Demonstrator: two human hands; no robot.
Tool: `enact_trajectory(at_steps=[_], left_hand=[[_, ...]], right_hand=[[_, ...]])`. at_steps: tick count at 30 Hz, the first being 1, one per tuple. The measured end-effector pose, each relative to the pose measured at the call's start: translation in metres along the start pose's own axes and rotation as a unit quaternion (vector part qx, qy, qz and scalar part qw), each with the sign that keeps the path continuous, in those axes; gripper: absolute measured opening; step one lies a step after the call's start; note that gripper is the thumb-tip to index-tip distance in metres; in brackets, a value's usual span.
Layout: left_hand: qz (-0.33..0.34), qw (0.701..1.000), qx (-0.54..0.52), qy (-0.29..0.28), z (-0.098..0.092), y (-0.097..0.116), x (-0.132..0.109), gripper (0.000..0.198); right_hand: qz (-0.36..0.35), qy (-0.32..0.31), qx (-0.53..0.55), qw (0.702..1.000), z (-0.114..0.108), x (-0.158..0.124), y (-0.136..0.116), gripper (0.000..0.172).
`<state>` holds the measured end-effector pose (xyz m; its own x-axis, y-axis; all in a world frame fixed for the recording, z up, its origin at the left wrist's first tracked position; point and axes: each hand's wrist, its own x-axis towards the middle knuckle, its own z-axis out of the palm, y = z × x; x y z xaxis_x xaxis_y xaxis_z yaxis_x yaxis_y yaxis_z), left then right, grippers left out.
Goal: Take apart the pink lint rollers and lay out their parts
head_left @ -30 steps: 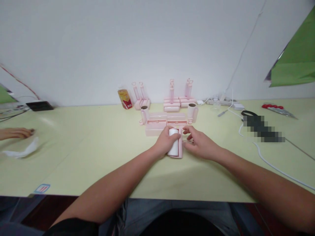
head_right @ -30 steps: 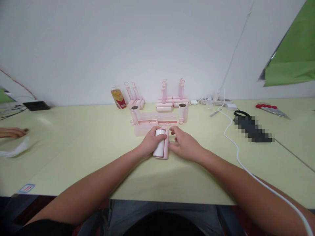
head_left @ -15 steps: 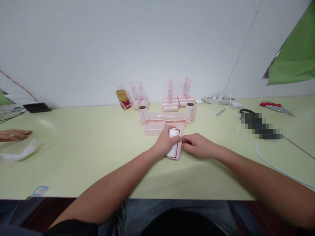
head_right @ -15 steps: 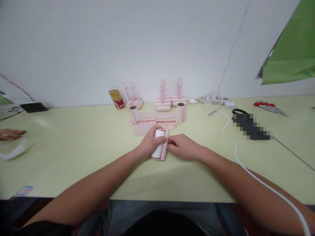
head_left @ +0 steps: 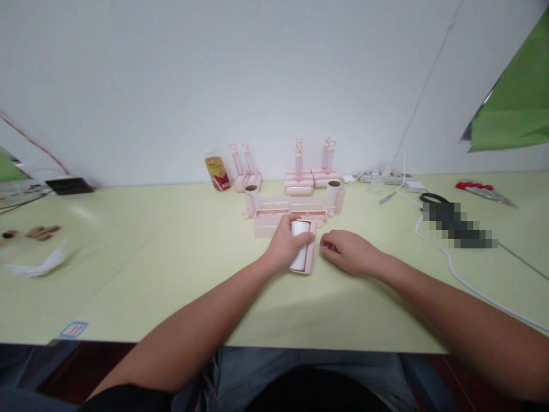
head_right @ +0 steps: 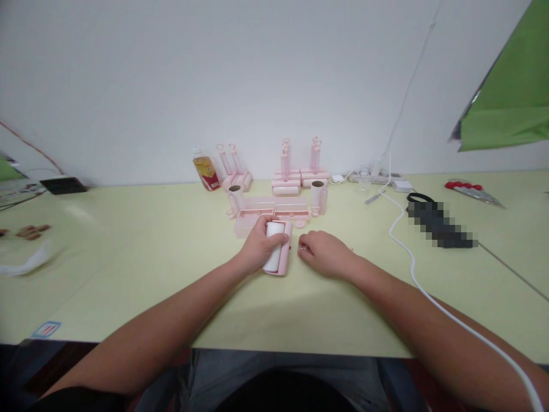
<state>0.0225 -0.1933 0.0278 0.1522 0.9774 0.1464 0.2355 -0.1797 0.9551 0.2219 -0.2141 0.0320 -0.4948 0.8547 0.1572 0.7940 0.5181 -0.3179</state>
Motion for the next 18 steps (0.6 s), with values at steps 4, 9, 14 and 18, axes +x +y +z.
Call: enact_trajectory(at_steps=[4,9,14,18], left_hand=[[0.004,0.999,0.04,0.005,-0.001,0.003,-0.002,0.052],[0.013,0.99,0.096,-0.107,-0.011,0.009,-0.002,0.045],[0.037,0.964,0.129,-0.23,-0.024,0.018,-0.001,0.048],[0.06,0.955,0.093,-0.274,-0.031,0.02,0.0,0.065]], right_hand=[[-0.022,-0.001,-0.027,0.999,0.005,0.001,0.003,0.022],[-0.013,0.028,0.004,1.0,0.008,0.006,0.011,0.013],[-0.019,0.142,0.176,0.974,-0.001,0.004,0.003,0.014],[-0.06,0.086,0.248,0.963,-0.008,-0.003,-0.011,0.017]])
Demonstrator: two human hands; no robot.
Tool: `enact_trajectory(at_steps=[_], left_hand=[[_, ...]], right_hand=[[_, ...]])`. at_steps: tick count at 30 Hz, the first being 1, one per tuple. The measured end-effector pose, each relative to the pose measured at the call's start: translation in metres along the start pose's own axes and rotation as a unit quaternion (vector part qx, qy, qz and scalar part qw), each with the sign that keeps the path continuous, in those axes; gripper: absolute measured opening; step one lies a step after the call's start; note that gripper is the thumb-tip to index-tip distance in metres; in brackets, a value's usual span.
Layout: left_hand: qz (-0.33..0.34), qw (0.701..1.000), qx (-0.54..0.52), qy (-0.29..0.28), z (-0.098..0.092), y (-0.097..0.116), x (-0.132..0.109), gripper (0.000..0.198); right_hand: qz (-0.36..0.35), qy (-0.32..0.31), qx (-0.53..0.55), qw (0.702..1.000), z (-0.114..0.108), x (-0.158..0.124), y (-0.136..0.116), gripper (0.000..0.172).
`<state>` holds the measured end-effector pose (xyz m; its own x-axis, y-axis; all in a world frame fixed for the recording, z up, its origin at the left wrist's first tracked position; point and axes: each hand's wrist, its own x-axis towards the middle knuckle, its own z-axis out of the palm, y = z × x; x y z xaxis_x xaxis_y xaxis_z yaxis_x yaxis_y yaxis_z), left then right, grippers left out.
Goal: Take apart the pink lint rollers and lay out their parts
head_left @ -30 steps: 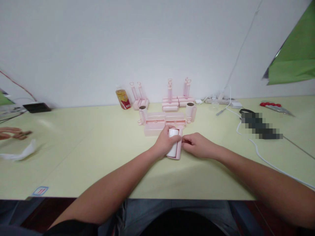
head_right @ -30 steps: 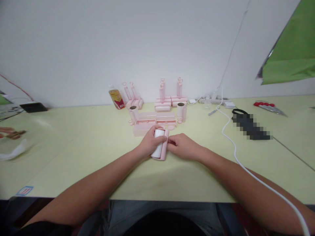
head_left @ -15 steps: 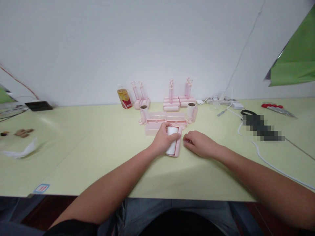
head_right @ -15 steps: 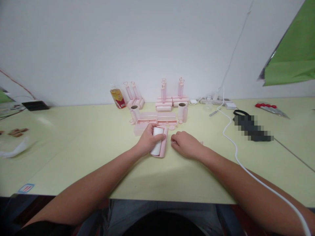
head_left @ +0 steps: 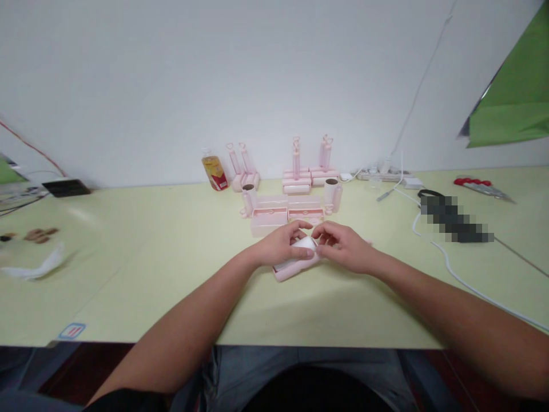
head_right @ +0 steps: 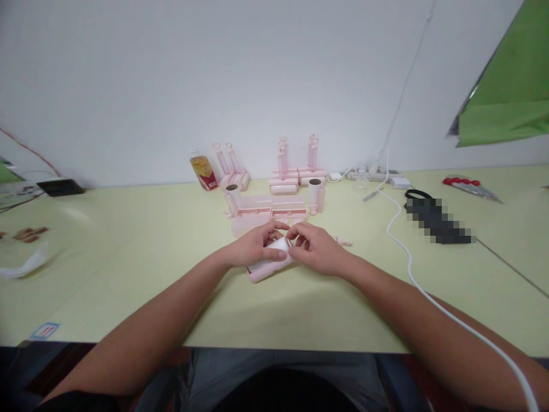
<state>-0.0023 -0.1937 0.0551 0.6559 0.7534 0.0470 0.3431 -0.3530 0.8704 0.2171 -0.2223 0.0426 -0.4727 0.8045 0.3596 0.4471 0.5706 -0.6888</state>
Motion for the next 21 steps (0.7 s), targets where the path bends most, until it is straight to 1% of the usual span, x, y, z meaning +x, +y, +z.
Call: enact_trajectory(at_steps=[1,3,5,6,8,10,11,15,18,19,21], left_hand=[[0.008,1.0,0.005,-0.007,-0.001,0.0,0.0,0.064],[0.017,0.999,0.045,-0.007,-0.003,-0.002,-0.001,0.057],[0.014,0.995,0.097,0.008,-0.004,-0.004,-0.001,0.05],[0.01,0.993,0.117,0.014,-0.004,-0.005,-0.001,0.048],[0.003,0.99,0.14,0.019,-0.003,-0.006,-0.001,0.045],[0.001,0.988,0.153,0.024,-0.002,-0.005,-0.001,0.044],[0.002,0.987,0.16,0.028,-0.002,-0.005,-0.001,0.043],[-0.002,0.98,0.194,0.034,-0.001,-0.004,-0.003,0.036],[-0.01,0.975,0.222,0.021,0.0,-0.004,-0.003,0.034],[-0.007,0.971,0.236,0.031,0.001,-0.003,-0.003,0.036],[0.024,0.957,0.278,0.079,0.005,0.002,-0.003,0.044]], right_hand=[[-0.01,-0.01,-0.009,1.0,-0.001,0.0,-0.002,0.019],[-0.026,-0.008,-0.052,0.998,-0.006,0.0,0.001,0.022],[-0.019,0.003,-0.118,0.993,-0.013,0.001,0.01,0.025],[-0.005,-0.001,-0.157,0.988,-0.017,0.002,0.015,0.028],[0.034,-0.047,-0.232,0.971,-0.024,0.003,0.028,0.033],[0.079,-0.098,-0.282,0.951,-0.026,0.003,0.038,0.035],[0.095,-0.112,-0.298,0.943,-0.026,0.003,0.041,0.034],[0.131,-0.114,-0.319,0.932,-0.023,0.004,0.047,0.033],[0.149,-0.104,-0.299,0.937,-0.022,0.005,0.043,0.028],[0.139,-0.094,-0.285,0.944,-0.023,0.006,0.039,0.026],[0.09,-0.06,-0.242,0.964,-0.022,0.006,0.029,0.025]])
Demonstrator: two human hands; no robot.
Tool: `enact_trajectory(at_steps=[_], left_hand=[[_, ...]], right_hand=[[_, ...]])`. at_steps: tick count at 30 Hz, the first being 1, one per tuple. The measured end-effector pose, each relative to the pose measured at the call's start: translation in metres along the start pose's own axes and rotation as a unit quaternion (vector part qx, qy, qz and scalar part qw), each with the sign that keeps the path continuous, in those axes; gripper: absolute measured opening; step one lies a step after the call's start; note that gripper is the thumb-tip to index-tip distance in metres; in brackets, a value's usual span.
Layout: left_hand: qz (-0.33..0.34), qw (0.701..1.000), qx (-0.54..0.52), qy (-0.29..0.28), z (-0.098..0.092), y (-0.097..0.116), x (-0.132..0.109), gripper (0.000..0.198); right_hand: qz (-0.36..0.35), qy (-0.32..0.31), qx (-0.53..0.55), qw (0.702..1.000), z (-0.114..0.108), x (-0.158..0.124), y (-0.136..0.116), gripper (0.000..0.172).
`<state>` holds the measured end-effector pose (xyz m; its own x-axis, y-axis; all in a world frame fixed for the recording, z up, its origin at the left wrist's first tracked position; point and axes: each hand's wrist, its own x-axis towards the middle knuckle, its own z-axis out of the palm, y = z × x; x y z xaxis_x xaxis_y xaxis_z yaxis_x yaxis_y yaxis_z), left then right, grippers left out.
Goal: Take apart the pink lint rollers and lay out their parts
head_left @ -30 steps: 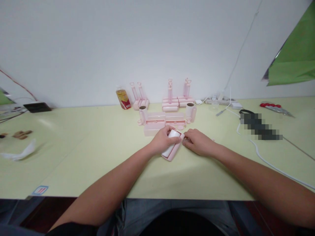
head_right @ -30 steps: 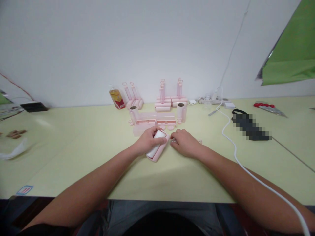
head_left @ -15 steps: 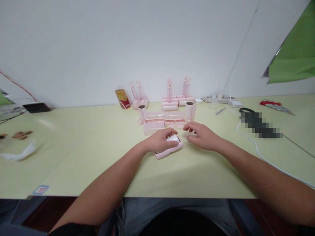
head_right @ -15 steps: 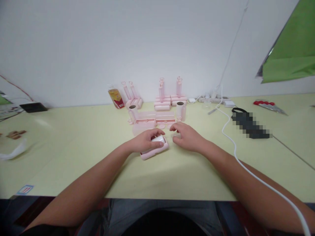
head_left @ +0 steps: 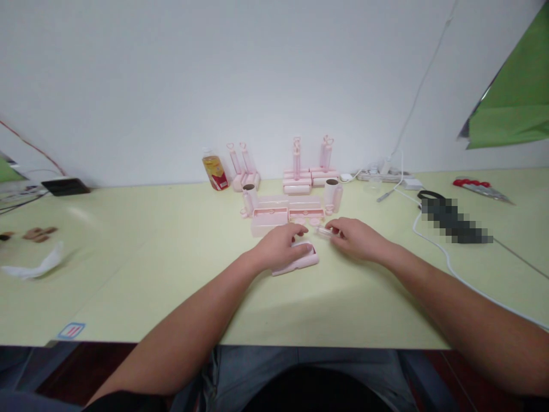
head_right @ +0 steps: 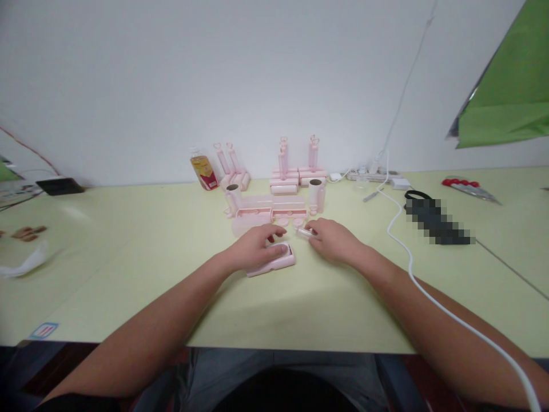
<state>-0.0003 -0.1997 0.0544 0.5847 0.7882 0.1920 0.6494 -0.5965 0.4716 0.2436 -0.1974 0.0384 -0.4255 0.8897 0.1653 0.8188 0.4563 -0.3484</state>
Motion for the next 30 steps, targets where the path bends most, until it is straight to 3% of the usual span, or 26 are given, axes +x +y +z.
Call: enact_trajectory(at_steps=[3,5,10,15,19,22,25,30], left_hand=[[0.076,0.989,0.098,0.086,-0.001,0.017,-0.001,0.055],[0.109,0.978,0.155,0.086,-0.003,0.028,-0.002,0.053],[0.088,0.971,0.201,0.09,-0.014,0.022,-0.002,0.038],[0.061,0.967,0.224,0.104,-0.019,0.016,-0.002,0.035],[0.075,0.967,0.235,0.069,-0.003,0.039,-0.006,0.031],[0.047,0.975,0.208,0.066,0.007,0.053,-0.009,0.032],[0.023,0.978,0.196,0.06,0.007,0.057,-0.012,0.036],[0.051,0.987,0.145,0.057,-0.001,0.055,-0.014,0.032]], right_hand=[[-0.072,0.06,0.104,0.99,-0.004,-0.006,-0.02,0.029],[-0.088,0.065,0.188,0.976,-0.004,-0.01,-0.032,0.028],[0.014,0.029,0.34,0.94,-0.002,-0.01,-0.032,0.032],[0.093,0.035,0.398,0.912,0.002,-0.005,-0.025,0.038],[0.065,0.076,0.47,0.877,0.014,-0.009,-0.039,0.037],[0.048,0.121,0.483,0.866,0.02,-0.014,-0.049,0.035],[0.017,0.145,0.472,0.869,0.019,-0.018,-0.054,0.032],[-0.025,0.147,0.486,0.861,0.014,-0.021,-0.055,0.031]])
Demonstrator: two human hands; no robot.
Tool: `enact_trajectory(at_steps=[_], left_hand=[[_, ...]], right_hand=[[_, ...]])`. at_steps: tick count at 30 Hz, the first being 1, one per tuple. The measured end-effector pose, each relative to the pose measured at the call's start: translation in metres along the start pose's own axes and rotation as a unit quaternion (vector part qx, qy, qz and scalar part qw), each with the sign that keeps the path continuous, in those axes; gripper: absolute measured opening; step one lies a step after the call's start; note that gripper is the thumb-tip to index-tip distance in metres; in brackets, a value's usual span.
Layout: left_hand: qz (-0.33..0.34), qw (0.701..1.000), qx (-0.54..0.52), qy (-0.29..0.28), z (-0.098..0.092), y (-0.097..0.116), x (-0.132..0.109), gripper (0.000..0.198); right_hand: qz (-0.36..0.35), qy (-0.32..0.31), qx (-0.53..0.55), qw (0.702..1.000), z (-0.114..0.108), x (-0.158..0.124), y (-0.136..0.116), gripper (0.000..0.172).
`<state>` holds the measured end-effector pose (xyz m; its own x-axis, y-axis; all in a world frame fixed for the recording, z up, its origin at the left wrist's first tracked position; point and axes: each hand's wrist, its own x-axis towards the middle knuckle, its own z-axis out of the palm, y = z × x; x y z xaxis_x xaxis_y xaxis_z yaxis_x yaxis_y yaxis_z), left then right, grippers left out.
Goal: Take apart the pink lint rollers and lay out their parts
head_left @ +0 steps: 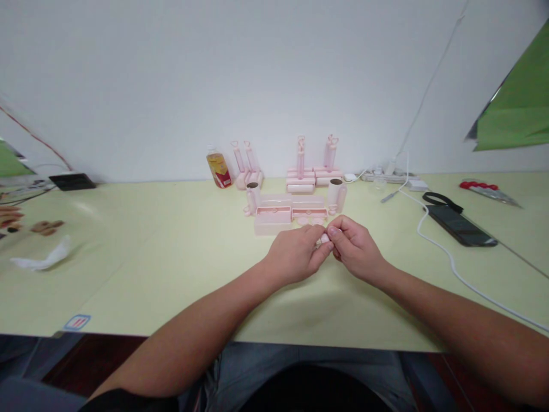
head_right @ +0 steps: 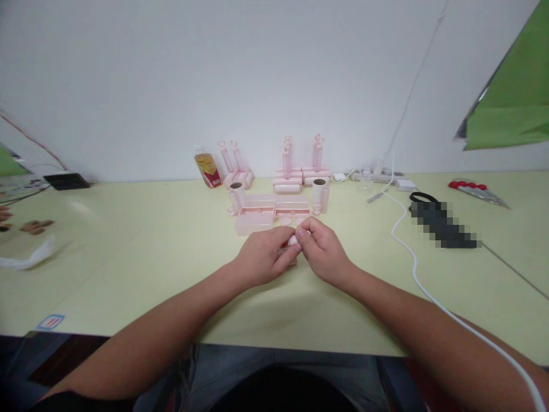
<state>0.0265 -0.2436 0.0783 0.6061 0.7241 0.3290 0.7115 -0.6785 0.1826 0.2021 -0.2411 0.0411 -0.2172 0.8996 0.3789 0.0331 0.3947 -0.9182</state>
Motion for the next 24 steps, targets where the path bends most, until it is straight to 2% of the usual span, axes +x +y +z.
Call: enact_trajectory(at_steps=[10,14,17,19,24], left_hand=[[0.001,0.996,-0.089,-0.031,-0.007,-0.011,0.002,0.031],[-0.008,0.991,-0.13,-0.042,-0.007,-0.012,0.002,0.036],[0.002,0.987,-0.152,-0.044,-0.007,-0.012,0.003,0.043],[0.004,0.981,-0.19,-0.05,-0.008,-0.016,0.002,0.046],[-0.015,0.945,-0.323,-0.047,-0.009,-0.034,0.002,0.037]], right_hand=[[0.055,-0.022,0.063,0.996,0.004,-0.002,0.005,0.032],[0.034,-0.005,0.024,0.999,0.003,-0.002,0.001,0.031],[0.027,0.015,0.033,0.999,0.0,0.0,0.001,0.028],[0.029,0.03,0.033,0.999,-0.002,0.003,0.002,0.026],[0.029,0.049,-0.002,0.998,-0.006,0.008,0.009,0.031]])
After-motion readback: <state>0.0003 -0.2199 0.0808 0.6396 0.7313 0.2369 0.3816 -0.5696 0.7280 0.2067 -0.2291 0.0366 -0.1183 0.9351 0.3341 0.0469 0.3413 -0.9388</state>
